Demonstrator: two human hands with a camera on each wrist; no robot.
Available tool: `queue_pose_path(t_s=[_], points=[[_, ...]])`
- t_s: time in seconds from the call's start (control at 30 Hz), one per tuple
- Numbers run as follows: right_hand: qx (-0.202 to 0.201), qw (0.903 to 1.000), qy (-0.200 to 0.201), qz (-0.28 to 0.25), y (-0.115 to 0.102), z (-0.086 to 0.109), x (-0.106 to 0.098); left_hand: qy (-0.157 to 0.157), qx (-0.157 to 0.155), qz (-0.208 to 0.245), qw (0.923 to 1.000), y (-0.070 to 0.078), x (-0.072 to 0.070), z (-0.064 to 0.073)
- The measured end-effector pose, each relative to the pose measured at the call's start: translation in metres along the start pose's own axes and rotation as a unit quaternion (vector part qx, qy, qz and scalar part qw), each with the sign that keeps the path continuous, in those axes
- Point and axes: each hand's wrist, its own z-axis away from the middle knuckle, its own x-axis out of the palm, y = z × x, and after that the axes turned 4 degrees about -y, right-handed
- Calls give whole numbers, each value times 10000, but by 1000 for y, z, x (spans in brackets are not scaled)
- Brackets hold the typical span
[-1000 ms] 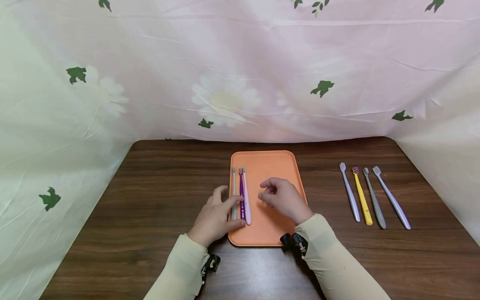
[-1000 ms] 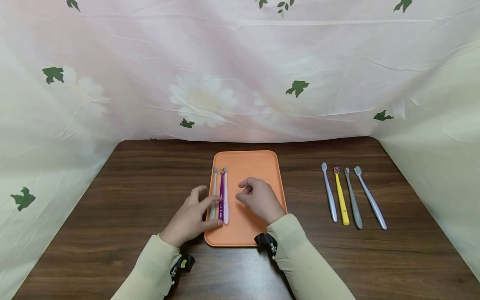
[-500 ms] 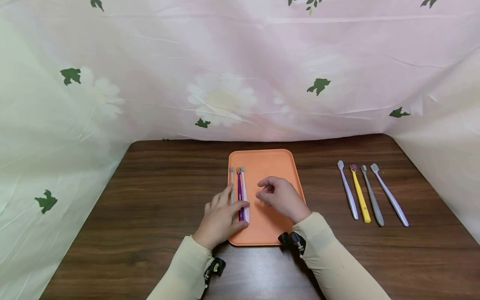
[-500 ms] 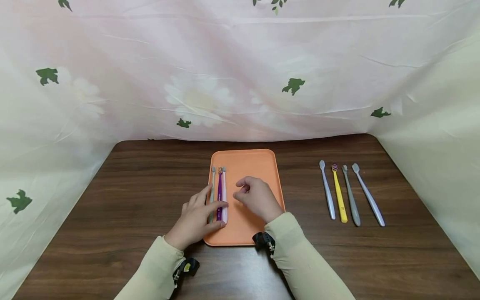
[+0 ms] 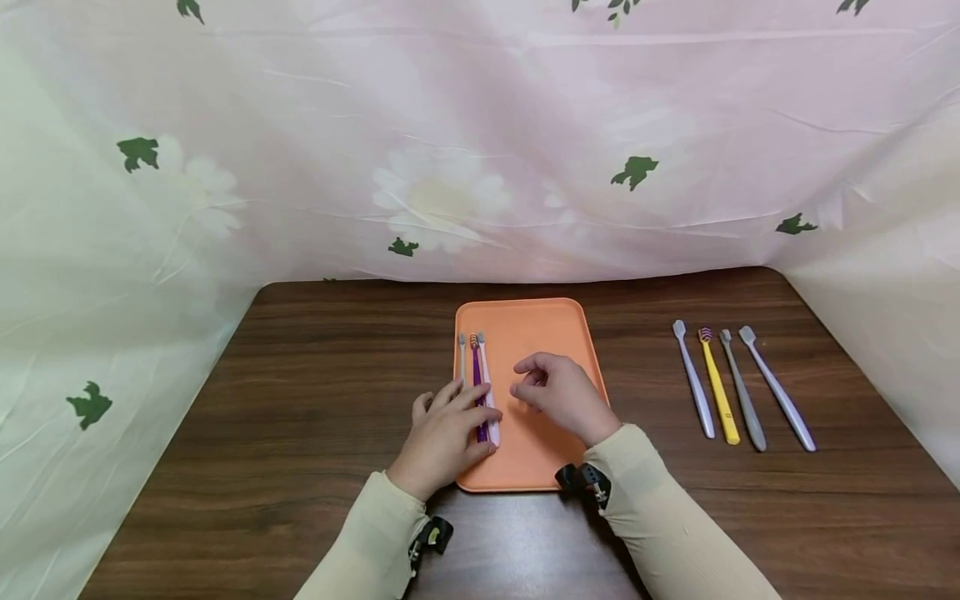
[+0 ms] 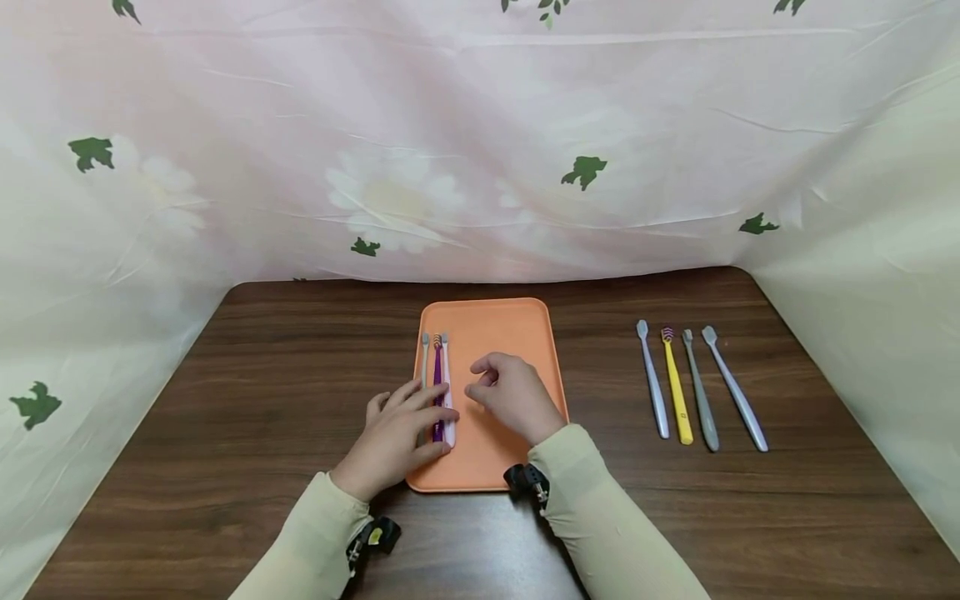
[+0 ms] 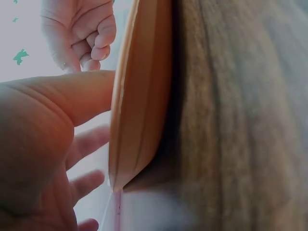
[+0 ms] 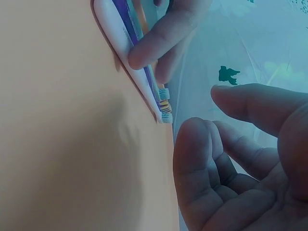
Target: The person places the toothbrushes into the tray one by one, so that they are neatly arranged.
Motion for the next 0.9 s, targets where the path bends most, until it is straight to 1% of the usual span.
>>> queue_pose_path(t_s=[0.17, 0.43, 0.67, 0.8, 0.9], points=[[-4, 10000, -12, -30, 0, -1, 0, -77, 73, 32, 9999, 1, -1, 0], [31, 10000, -23, -67, 1, -2, 0, -230, 52, 116, 9997, 2, -1, -1], [0, 10000, -15, -90, 1, -2, 0, -211, 115, 94, 9997, 3, 0, -2], [-21, 10000, 38, 18, 1, 0, -1, -195, 82, 308, 9993, 3, -1, -3], [-39, 9999, 85, 107, 0, 1, -3, -67, -50, 577, 9983, -2, -2, -4]])
